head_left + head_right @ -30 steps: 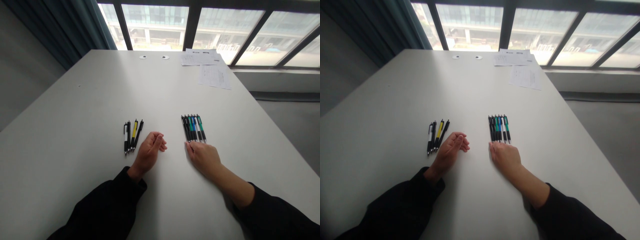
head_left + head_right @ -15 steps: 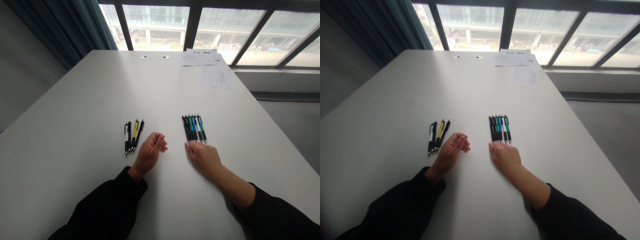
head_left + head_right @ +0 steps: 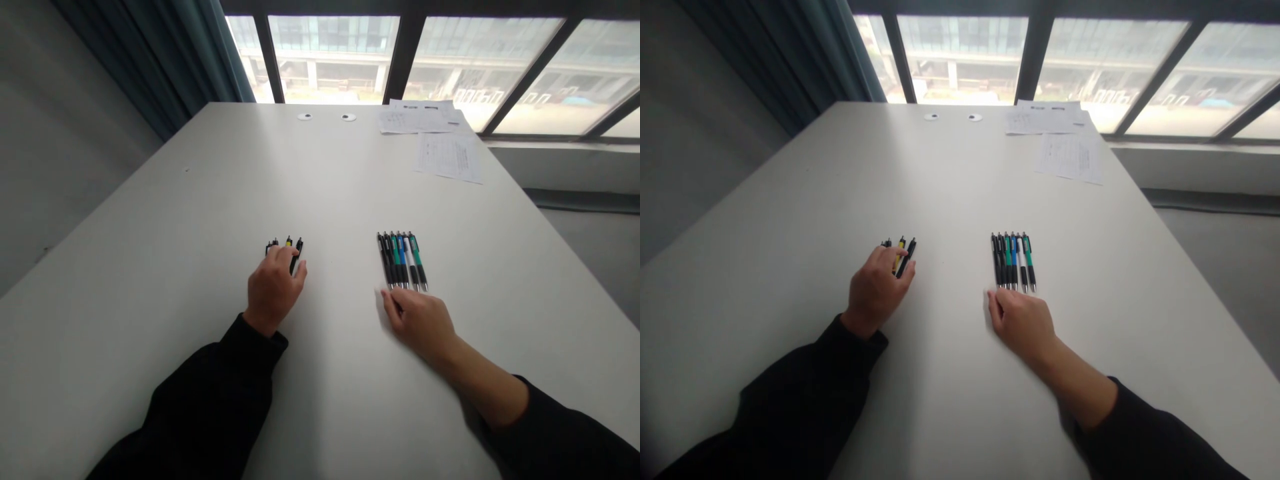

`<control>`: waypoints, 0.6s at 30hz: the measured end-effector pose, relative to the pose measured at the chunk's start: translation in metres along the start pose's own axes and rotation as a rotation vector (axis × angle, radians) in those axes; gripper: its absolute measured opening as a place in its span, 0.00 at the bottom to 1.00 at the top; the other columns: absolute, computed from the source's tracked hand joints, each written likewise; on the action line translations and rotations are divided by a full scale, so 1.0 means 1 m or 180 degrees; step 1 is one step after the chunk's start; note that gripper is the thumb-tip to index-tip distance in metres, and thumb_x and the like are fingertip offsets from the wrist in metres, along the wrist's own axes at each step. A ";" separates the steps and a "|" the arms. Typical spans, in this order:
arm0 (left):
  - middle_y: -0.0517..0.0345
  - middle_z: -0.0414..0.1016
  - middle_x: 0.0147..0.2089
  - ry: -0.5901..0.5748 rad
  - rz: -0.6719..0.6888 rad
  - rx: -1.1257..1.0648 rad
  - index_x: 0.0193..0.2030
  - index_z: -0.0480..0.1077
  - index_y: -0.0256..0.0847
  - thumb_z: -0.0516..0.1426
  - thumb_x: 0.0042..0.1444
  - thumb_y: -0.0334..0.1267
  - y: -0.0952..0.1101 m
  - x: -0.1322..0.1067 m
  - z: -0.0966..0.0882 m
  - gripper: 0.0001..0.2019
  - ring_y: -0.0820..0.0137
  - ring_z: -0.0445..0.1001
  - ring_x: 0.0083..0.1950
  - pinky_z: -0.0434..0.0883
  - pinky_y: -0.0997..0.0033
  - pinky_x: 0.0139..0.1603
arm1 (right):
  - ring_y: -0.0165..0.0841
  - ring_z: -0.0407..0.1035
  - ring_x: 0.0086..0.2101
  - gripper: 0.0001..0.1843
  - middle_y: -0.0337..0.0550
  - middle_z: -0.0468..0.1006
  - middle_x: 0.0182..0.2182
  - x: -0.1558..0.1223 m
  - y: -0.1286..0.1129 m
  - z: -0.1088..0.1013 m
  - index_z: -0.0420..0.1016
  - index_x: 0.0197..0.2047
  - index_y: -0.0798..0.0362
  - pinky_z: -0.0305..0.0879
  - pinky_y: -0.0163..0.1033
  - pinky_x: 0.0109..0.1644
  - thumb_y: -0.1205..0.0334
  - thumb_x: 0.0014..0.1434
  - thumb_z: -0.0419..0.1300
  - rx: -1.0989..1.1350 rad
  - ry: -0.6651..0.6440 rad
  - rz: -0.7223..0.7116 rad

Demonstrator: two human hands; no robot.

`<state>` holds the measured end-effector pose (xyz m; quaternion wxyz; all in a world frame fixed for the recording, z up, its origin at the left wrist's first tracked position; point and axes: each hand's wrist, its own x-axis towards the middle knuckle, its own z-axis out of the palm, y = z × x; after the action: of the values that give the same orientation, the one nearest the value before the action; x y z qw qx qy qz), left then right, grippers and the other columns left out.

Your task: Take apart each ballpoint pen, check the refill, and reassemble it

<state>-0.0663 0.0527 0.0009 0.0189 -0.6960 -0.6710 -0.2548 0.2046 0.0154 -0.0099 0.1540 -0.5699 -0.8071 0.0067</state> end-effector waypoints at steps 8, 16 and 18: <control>0.46 0.72 0.40 -0.0188 -0.0182 0.0346 0.39 0.76 0.38 0.60 0.59 0.41 -0.009 0.003 0.003 0.09 0.55 0.72 0.40 0.67 0.62 0.37 | 0.27 0.57 0.19 0.23 0.37 0.66 0.17 -0.001 0.000 -0.002 0.64 0.21 0.53 0.49 0.37 0.28 0.60 0.69 0.53 0.0600 0.0227 -0.0546; 0.51 0.71 0.38 -0.0915 0.0949 -0.0972 0.37 0.72 0.40 0.57 0.62 0.36 0.022 -0.009 -0.002 0.04 0.60 0.70 0.42 0.68 0.59 0.47 | 0.26 0.63 0.21 0.12 0.41 0.76 0.33 -0.002 0.000 0.001 0.68 0.52 0.56 0.62 0.33 0.28 0.60 0.68 0.56 0.1623 0.0386 -0.0154; 0.51 0.72 0.39 -0.1099 0.1272 -0.1226 0.39 0.71 0.41 0.57 0.62 0.35 0.032 -0.015 -0.003 0.03 0.61 0.69 0.43 0.68 0.61 0.47 | 0.27 0.67 0.24 0.16 0.45 0.77 0.39 -0.001 0.001 0.000 0.64 0.59 0.55 0.66 0.35 0.31 0.62 0.70 0.54 0.1762 0.0373 -0.0183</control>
<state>-0.0365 0.0346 0.0085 -0.1776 -0.8376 -0.4539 -0.2465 0.2059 0.0147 -0.0107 0.3503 -0.4824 -0.7802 0.1895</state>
